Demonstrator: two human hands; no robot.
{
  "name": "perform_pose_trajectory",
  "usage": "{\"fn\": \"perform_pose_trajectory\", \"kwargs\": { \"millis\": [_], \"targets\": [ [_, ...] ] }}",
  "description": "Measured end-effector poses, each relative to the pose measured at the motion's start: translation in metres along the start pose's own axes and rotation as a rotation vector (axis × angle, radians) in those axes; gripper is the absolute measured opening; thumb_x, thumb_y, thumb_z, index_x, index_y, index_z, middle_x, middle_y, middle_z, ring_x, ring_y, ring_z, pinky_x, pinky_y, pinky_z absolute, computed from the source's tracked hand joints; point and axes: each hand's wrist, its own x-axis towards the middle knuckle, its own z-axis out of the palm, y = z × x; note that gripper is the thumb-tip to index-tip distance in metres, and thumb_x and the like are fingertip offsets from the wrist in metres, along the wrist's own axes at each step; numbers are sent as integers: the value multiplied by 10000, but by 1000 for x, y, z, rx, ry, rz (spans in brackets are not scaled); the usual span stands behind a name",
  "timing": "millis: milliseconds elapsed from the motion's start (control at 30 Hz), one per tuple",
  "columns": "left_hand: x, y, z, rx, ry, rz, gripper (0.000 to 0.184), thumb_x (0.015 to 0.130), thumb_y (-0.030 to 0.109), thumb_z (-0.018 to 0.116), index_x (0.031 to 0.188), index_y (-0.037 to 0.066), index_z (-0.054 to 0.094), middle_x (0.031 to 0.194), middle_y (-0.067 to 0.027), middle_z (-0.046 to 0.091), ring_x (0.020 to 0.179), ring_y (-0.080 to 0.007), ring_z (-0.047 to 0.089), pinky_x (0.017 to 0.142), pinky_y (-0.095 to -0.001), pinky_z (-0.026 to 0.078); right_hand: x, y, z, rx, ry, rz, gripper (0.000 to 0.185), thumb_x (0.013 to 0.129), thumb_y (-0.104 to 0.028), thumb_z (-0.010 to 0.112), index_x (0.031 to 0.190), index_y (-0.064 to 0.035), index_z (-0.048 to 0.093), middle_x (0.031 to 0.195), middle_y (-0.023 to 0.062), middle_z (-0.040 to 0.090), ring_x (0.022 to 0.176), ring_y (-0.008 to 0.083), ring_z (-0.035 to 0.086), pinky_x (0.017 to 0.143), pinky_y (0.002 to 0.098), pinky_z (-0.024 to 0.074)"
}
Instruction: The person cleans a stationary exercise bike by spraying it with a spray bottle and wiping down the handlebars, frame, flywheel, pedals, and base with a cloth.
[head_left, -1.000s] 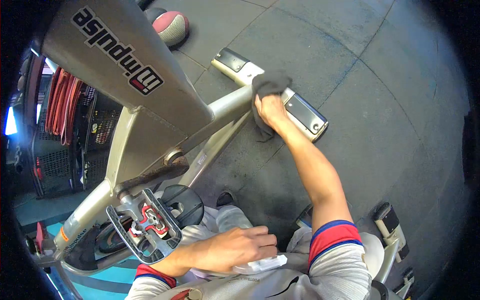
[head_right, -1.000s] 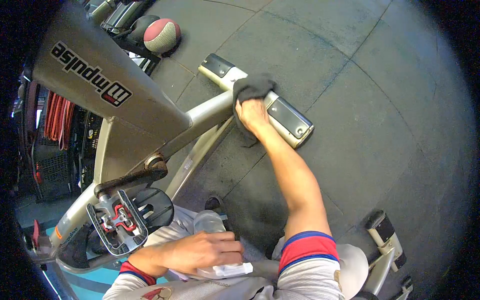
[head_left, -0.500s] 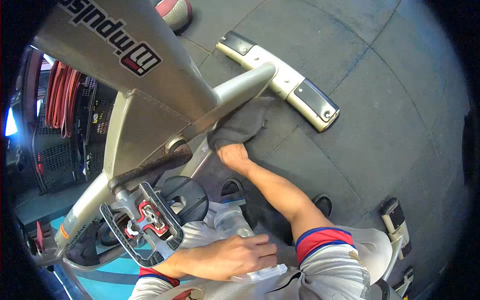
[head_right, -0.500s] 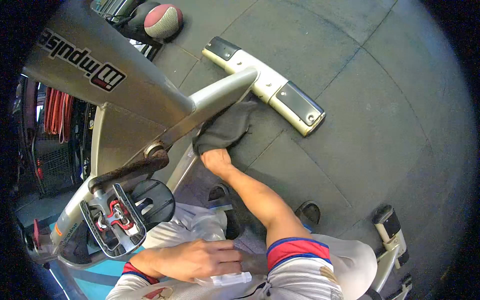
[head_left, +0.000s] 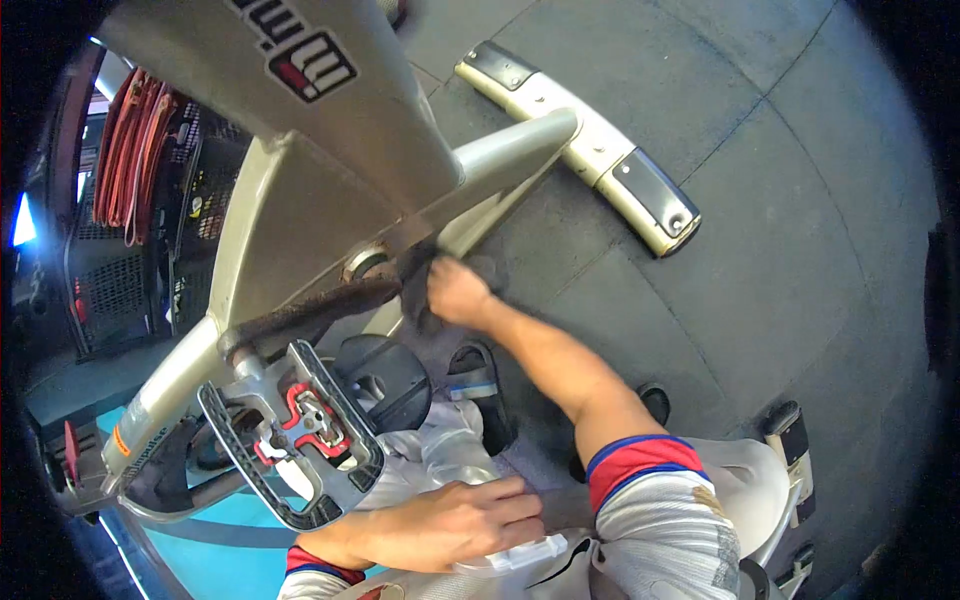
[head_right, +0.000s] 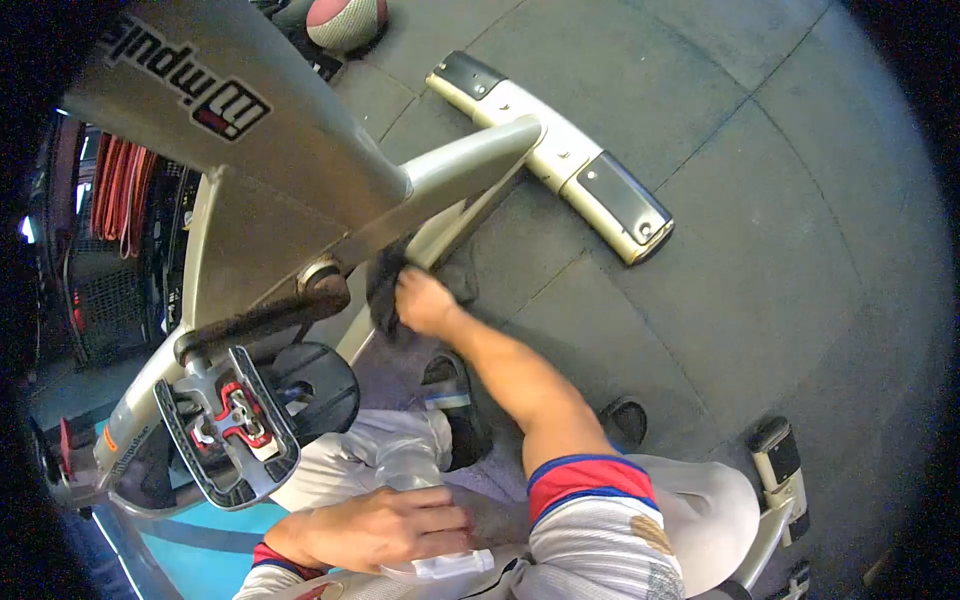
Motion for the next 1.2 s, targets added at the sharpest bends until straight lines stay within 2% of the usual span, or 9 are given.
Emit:
{"fn": "perform_pose_trajectory", "kwargs": {
  "millis": [233,333,400,533,633,733,867,1133,1200],
  "targets": [
    [5,5,8,66,-67,52,554,690,104,680,1216,4,538,1178,-105,497,1091,-273,512,685,-322,606,20,-5,-8,523,403,592,384,896,-302,575,753,40,674,824,253,671,864,455,601,859,497,466],
    [13,9,6,125,-122,80,572,713,138,677,1251,7,533,1207,-105,492,1105,-275,505,691,-317,609,21,-30,-47,1384,748,1369,615,965,-454,501,853,131,651,919,348,657,984,456,616,851,497,457],
    [18,12,6,141,-169,96,570,717,139,672,1250,-5,529,1214,-108,487,1109,-277,498,702,-320,609,16,-23,-63,1209,1006,1556,659,987,-493,463,875,131,642,879,340,657,922,430,632,840,491,445],
    [28,15,4,149,-214,155,567,715,143,672,1241,-8,524,1215,-104,487,1111,-278,497,702,-328,607,-2,-9,-187,1034,658,895,604,1034,-383,394,644,32,593,661,296,582,694,466,603,690,500,456],
    [37,13,4,135,-182,186,500,668,85,678,1138,-8,534,1116,-110,487,1054,-286,501,683,-338,593,34,4,-186,709,945,498,561,1040,-308,367,629,5,585,642,256,606,669,491,596,717,507,464],
    [36,11,7,135,-168,171,499,630,46,687,1104,-8,540,1067,-112,486,1026,-292,502,671,-346,581,39,24,-160,512,1023,489,496,1028,-301,360,837,50,655,879,287,661,865,484,635,792,516,474],
    [28,9,5,109,-143,129,534,612,42,695,1122,-6,545,1064,-108,489,1021,-294,501,700,-361,573,23,106,-139,426,388,842,680,1024,-429,307,687,11,701,778,287,657,806,460,666,828,508,512],
    [20,-4,3,99,-128,101,535,618,50,695,1131,-16,557,1096,-113,508,1033,-303,501,756,-368,564,30,169,-154,339,230,887,605,998,-367,354,784,63,721,829,277,690,907,447,670,1012,496,424],
    [24,-7,-1,96,-139,110,537,620,45,695,1136,-16,559,1100,-114,509,1036,-305,501,751,-366,566,45,118,-148,212,854,556,540,985,-334,410,782,80,691,870,308,675,935,478,644,959,491,455]
  ]
}}
